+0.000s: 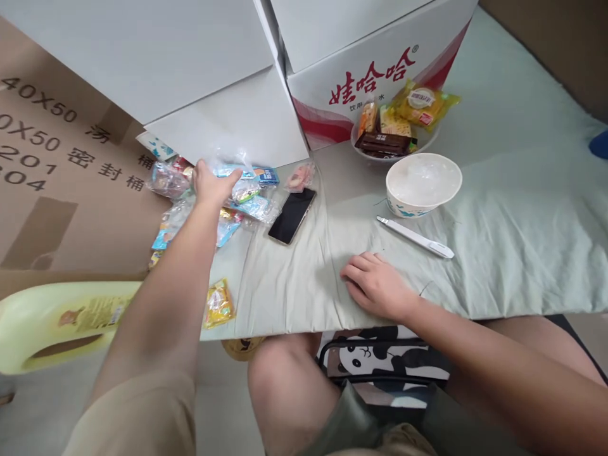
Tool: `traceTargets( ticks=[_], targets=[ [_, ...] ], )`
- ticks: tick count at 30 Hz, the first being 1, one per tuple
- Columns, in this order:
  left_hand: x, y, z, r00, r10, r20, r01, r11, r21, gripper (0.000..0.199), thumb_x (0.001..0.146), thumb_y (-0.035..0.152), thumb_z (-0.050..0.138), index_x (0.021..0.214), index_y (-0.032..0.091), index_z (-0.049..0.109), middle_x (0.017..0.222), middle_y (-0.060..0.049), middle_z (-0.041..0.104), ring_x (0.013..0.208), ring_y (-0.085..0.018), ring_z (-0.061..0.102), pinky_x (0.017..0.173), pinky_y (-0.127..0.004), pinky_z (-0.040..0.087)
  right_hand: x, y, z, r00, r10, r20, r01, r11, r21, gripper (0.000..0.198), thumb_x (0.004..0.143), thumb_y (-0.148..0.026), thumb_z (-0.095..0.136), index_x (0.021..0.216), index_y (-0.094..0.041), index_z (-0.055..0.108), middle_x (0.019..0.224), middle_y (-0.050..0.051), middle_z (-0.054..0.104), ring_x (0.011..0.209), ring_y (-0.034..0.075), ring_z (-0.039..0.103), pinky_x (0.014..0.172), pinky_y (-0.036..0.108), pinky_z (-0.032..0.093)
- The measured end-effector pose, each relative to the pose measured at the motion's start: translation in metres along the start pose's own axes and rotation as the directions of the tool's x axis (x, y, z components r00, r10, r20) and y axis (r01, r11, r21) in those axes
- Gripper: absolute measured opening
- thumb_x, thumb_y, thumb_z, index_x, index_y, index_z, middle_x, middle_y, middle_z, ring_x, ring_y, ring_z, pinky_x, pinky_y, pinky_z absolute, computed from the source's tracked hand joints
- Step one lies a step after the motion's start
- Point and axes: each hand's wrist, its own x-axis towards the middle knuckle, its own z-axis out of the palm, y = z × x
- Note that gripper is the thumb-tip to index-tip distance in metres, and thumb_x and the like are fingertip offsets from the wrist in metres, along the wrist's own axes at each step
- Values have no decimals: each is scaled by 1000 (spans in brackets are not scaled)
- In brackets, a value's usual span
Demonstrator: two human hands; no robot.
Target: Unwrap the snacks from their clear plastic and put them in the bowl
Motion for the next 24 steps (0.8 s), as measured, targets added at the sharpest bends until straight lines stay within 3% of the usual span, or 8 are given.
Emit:
traceTargets(
  ticks=[3, 6, 11, 15, 17, 19, 21, 24],
  targets=[
    [15, 19, 13, 986, -126, 104, 108, 980, 169, 72, 63, 43, 90, 112, 7, 52, 146, -26, 45, 139, -44, 37, 118, -61, 27, 0, 2, 0, 1000, -13, 2, 13, 1000, 7, 20, 97, -20, 48, 98, -17, 67, 97, 9, 66, 88, 23, 51, 80, 38, 33],
    [14, 38, 22, 991, -69, 115, 38, 966, 256, 72, 58, 41, 94, 110, 10, 55, 153, -23, 39, 141, -50, 29, 116, -70, 21, 2, 3, 0, 1000, -12, 4, 12, 1000, 7, 20, 97, -20, 48, 98, -17, 67, 97, 9, 65, 88, 23, 51, 80, 39, 33],
    [6, 42, 17, 997, 60, 55, -71, 973, 219, 40, 71, 11, 80, 104, 17, 59, 132, -9, 50, 122, -32, 46, 115, -57, 31, 4, 3, -3, 1000, -13, 20, 12, 1000, 18, 20, 96, -20, 49, 96, -17, 68, 98, 10, 66, 88, 24, 51, 80, 40, 34],
    [5, 43, -11, 992, 120, -30, -113, 979, 171, 27, 72, 9, 79, 87, 17, 58, 118, -5, 51, 115, -25, 47, 117, -51, 34, 3, 2, -5, 1000, -11, 29, 10, 999, 38, 21, 96, -20, 48, 96, -16, 69, 100, 12, 67, 92, 25, 54, 82, 40, 36],
    [3, 50, -31, 989, 88, -116, -78, 993, 91, 32, 67, 10, 83, 81, 16, 56, 111, -4, 52, 111, -22, 48, 118, -51, 35, 3, 2, -6, 999, -7, 31, 4, 997, 76, 22, 96, -20, 47, 98, -16, 69, 101, 12, 67, 94, 26, 55, 83, 41, 38],
    [-7, 59, -49, 987, -38, -156, 20, 994, -112, 35, 67, 13, 86, 80, 15, 54, 100, -3, 54, 104, -19, 52, 115, -52, 41, 2, 4, -8, 1000, -7, 9, 5, 987, 162, 22, 93, -18, 48, 102, -16, 68, 102, 13, 67, 97, 27, 58, 87, 42, 41],
    [-31, 71, -61, 987, -159, -30, 136, 917, -376, 37, 68, 21, 88, 82, 16, 54, 88, 0, 56, 93, -16, 58, 107, -52, 50, 1, 7, -10, 998, 13, -63, 6, 958, 288, 25, 91, -18, 48, 109, -15, 65, 106, 13, 66, 100, 27, 59, 90, 42, 44],
    [-97, 86, -53, 968, -23, 249, 158, 827, -540, 47, 53, 34, 95, 85, 17, 64, 92, -2, 66, 89, -18, 65, 97, -47, 56, -1, 11, -15, 968, 122, -221, -3, 882, 471, 36, 90, -26, 50, 124, -16, 56, 120, 15, 62, 103, 26, 61, 86, 39, 49]
  ],
)
